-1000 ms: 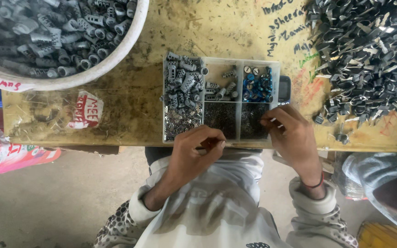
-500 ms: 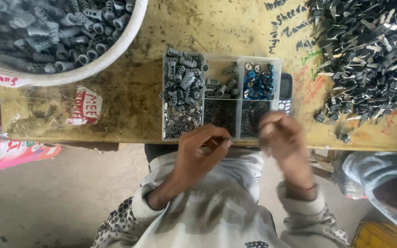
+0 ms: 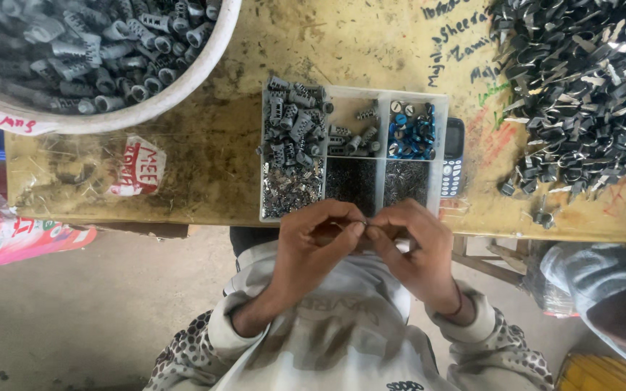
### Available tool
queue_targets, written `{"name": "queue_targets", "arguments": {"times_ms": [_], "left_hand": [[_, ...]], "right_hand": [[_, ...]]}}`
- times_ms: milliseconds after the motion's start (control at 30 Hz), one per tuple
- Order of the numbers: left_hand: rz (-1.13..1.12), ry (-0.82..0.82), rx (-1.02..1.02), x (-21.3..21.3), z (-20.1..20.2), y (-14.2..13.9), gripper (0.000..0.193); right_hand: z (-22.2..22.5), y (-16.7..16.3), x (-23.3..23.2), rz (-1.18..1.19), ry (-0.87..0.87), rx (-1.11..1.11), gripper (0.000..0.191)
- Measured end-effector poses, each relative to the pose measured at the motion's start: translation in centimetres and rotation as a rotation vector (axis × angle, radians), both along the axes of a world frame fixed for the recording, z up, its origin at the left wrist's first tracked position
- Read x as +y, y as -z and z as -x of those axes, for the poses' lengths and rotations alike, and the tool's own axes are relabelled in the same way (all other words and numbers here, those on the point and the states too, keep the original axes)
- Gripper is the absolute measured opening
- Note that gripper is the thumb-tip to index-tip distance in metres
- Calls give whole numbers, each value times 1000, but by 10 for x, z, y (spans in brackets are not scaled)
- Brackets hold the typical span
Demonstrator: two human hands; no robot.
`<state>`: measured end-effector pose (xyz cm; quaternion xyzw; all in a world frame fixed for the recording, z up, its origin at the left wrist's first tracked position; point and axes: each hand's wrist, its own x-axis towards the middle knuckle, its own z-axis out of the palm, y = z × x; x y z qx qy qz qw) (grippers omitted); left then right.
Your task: The person sits at a workbench and sorts small metal and plastic hardware components by hand. They pick individual pieces from piles on the table, manipulate each piece with both hands, and place it into a compartment of a plastic organizer box, occasionally reaching into the large bowl or side pile for more pieces.
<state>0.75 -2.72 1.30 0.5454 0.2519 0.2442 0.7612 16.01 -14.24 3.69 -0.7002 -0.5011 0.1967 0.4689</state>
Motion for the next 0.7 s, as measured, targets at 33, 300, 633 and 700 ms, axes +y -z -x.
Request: {"name": "queue_targets", "arguments": {"times_ms": [33, 300, 633, 700], "left_hand": [[86, 26, -10, 1, 1, 1, 10], [365, 215, -96, 11, 16, 15, 8], [418, 143, -102, 16, 12, 24, 4], [441, 158, -131, 17, 12, 24, 5]], "right_hand": [[1, 2, 0, -68, -2, -88, 22], [-17, 14, -1, -98, -300, -15, 33], [-76, -2, 108, 149, -413, -718, 25], [-82, -6, 114, 265, -447, -635, 17]]}}
